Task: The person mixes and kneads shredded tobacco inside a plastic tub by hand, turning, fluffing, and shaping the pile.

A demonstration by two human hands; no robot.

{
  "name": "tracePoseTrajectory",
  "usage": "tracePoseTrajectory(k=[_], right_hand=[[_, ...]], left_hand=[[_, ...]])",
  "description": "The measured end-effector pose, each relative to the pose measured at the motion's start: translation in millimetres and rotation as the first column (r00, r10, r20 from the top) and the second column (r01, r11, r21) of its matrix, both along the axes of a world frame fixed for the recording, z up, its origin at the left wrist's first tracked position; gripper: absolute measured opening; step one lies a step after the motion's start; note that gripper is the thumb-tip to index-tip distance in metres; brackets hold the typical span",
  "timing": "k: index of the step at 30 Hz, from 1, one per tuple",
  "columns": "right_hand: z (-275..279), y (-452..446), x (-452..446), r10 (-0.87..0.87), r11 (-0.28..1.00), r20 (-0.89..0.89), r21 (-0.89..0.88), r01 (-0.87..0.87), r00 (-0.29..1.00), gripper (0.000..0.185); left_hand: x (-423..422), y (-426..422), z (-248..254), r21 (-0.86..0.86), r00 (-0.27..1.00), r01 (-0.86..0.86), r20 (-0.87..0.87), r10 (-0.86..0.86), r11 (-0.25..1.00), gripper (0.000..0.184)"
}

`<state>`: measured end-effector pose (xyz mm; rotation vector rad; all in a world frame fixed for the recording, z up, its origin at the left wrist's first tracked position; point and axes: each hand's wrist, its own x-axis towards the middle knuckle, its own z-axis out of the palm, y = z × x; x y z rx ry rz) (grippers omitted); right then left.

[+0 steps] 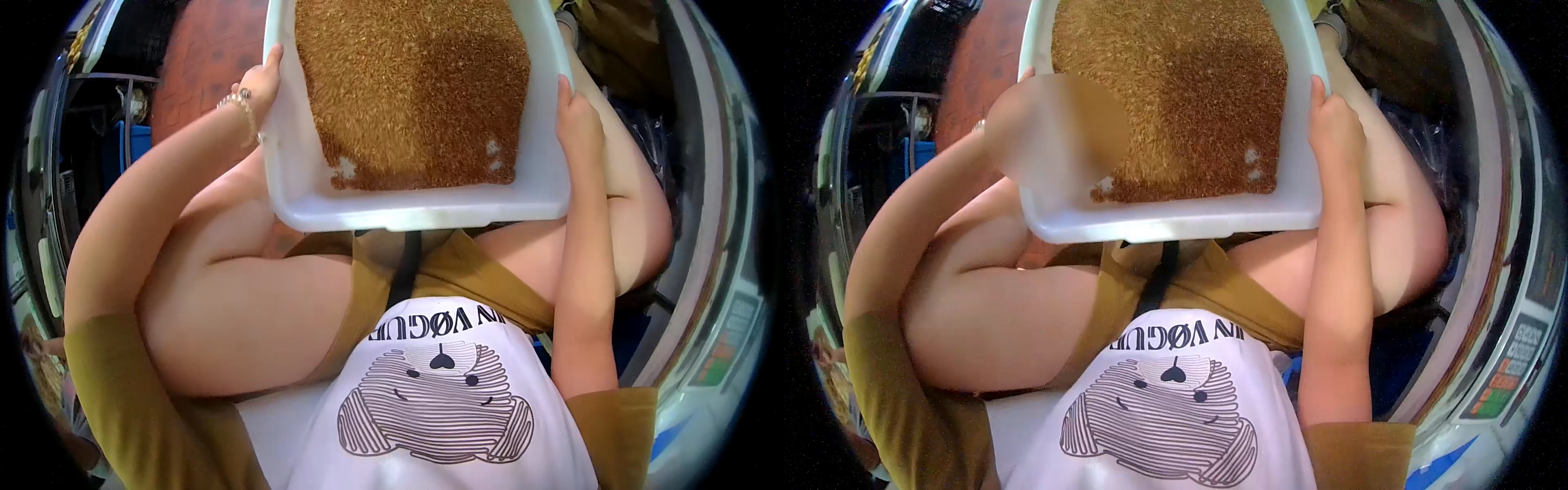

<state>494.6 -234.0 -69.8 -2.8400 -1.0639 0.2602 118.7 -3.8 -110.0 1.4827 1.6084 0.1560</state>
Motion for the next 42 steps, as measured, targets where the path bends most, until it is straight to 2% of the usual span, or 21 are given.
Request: tracePoseTrajectory(k=[1, 3, 7, 15, 16, 19, 20, 22, 25, 26, 28, 30, 31, 32, 33, 35, 37, 38, 39, 41, 42], right_hand=[[0, -1, 0, 0.003, 1.000, 0.005, -0.012, -0.003, 1.000, 0.071], [-8, 0, 3, 0.027, 0.997, 0.007, 0.072, -0.028, 1.000, 0.074], [2, 0, 1, 0.059, 0.997, -0.021, 0.057, -0.058, 0.998, 0.077], [3, 13, 8, 0.062, 0.998, 0.059, -0.016, -0.061, 0.996, 0.076], [5, 16, 8, 0.060, 0.998, 0.070, -0.040, -0.057, 0.996, 0.076], [17, 17, 10, 0.186, 0.974, 0.097, -0.152, -0.170, 0.978, 0.073], [20, 20, 13, 0.207, 0.961, 0.062, -0.198, -0.191, 0.976, 0.072], [28, 28, 19, 0.237, 0.929, -0.017, -0.288, -0.232, 0.971, 0.068], [59, 46, 0, 0.293, 0.830, 0.077, -0.516, -0.214, 0.953, 0.054], [67, 53, -7, 0.317, 0.833, 0.104, -0.506, -0.224, 0.943, 0.050], [77, 64, -22, 0.356, 0.840, 0.158, -0.486, -0.242, 0.921, 0.042], [77, 75, -43, 0.422, 0.858, 0.110, -0.370, -0.357, 0.900, 0.037], [74, 81, -50, 0.462, 0.855, 0.084, -0.308, -0.418, 0.883, 0.034], [65, 87, -52, 0.440, 0.812, -0.092, -0.383, -0.440, 0.893, 0.031], [46, 86, -51, 0.455, 0.741, -0.150, -0.484, -0.466, 0.878, 0.032], [10, 86, -49, 0.476, 0.559, -0.269, -0.643, -0.524, 0.838, 0.031], [-22, 85, -47, 0.448, 0.392, -0.385, -0.727, -0.564, 0.807, 0.029], [-43, 83, -39, 0.410, 0.331, -0.430, -0.752, -0.570, 0.804, 0.028], [-60, 79, -33, 0.365, 0.268, -0.473, -0.772, -0.577, 0.802, 0.029], [-82, 72, -34, 0.079, 0.310, -0.528, -0.793, -0.524, 0.846, 0.031], [-92, 68, -34, -0.068, 0.326, -0.541, -0.806, -0.494, 0.838, 0.031]], left_hand=[[0, 3, 4, -0.033, 0.998, 0.057, -0.018, -0.057, 0.998, 0.062], [-7, 0, 10, -0.069, 0.992, 0.108, -0.058, -0.112, 0.992, 0.063], [-4, -12, 13, -0.116, 0.950, 0.087, -0.288, -0.118, 0.989, 0.063], [3, -37, 48, -0.288, 0.992, 0.014, -0.116, -0.049, 0.958, 0.058], [5, -26, 53, -0.373, 0.952, 0.082, -0.246, -0.183, 0.924, 0.054], [-4, -17, 71, -0.384, 0.882, 0.326, -0.206, -0.424, 0.864, 0.056], [0, -12, 82, -0.384, 0.728, 0.470, -0.342, -0.595, 0.795, 0.056], [18, -3, 110, -0.450, 0.276, 0.692, -0.557, -0.783, 0.564, 0.055], [41, 7, 120, -0.408, -0.171, 0.871, -0.774, -0.609, 0.273, 0.050], [46, 9, 116, -0.390, -0.248, 0.912, -0.768, -0.590, 0.125, 0.039], [63, -6, 117, -0.289, -0.091, 0.948, -0.647, -0.757, 0.133, 0.033], [67, -24, 109, -0.361, -0.016, 0.928, -0.277, -0.961, 0.089, 0.031], [68, -34, 95, -0.399, 0.022, 0.913, -0.156, -0.988, 0.083, 0.029], [69, -46, 74, -0.434, 0.064, 0.898, -0.040, -0.997, 0.075, 0.028], [54, -59, 4, -0.338, -0.298, 0.900, -0.014, -0.954, -0.276, 0.025], [49, -69, -56, -0.378, -0.518, 0.803, -0.062, -0.853, -0.460, 0.022], [70, -89, -42, -0.617, -0.299, 0.777, -0.182, -0.937, -0.127, 0.020], [75, -89, -36, -0.604, -0.259, 0.795, -0.265, -0.929, -0.049, 0.023], [76, -93, -35, -0.601, -0.241, 0.799, -0.299, -0.923, -0.014, 0.023], [76, -100, -35, -0.594, -0.211, 0.803, -0.367, -0.906, 0.054, 0.024], [82, -98, -32, -0.665, -0.212, 0.746, -0.283, -0.935, 0.032, 0.027]])
